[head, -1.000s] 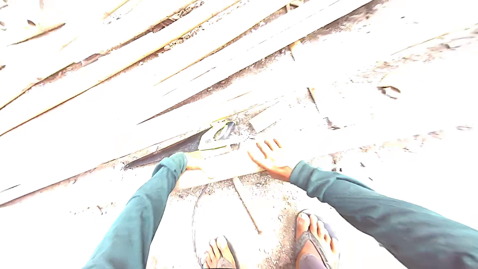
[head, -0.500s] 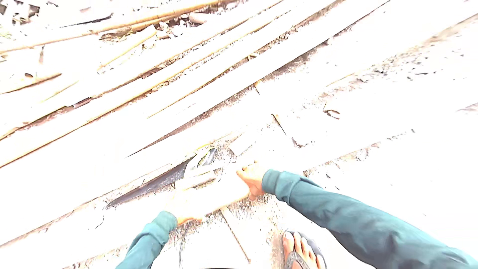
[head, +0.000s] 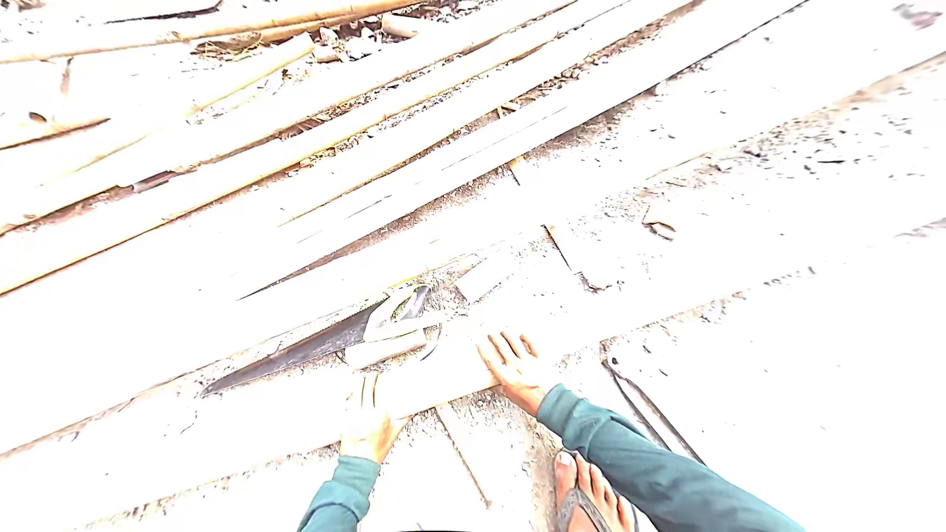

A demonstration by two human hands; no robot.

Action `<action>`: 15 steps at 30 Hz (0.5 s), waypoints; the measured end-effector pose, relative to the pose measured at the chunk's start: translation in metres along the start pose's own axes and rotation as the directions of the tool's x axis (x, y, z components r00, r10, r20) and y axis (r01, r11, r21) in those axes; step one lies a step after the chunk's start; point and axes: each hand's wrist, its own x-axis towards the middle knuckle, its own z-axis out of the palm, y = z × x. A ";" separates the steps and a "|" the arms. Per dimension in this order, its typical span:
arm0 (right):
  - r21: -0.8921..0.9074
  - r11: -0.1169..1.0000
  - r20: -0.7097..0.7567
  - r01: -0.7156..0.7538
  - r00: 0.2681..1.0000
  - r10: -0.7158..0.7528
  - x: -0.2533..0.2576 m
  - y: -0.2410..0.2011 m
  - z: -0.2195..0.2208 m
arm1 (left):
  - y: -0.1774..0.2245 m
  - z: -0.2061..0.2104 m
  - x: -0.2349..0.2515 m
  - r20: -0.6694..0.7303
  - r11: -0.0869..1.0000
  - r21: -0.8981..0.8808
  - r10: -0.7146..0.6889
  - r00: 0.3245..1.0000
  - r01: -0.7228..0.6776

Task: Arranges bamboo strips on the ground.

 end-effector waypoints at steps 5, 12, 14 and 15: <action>0.059 0.991 0.283 -0.124 0.954 0.103 0.019 -0.002 -0.016 | 0.003 -0.004 0.005 0.047 1.000 0.024 -0.012 0.999 0.011; 0.070 0.995 0.295 -0.069 0.954 0.046 0.023 0.008 -0.016 | 0.008 -0.043 0.054 0.774 0.994 0.078 -0.107 0.624 0.073; 0.079 0.995 0.306 -0.066 0.951 0.039 0.021 0.008 -0.016 | 0.008 -0.047 0.062 0.818 0.996 0.080 -0.091 0.568 0.044; 0.088 0.993 0.323 -0.074 0.945 0.042 0.020 0.009 -0.019 | 0.008 -0.047 0.062 0.818 0.997 0.071 -0.082 0.569 0.042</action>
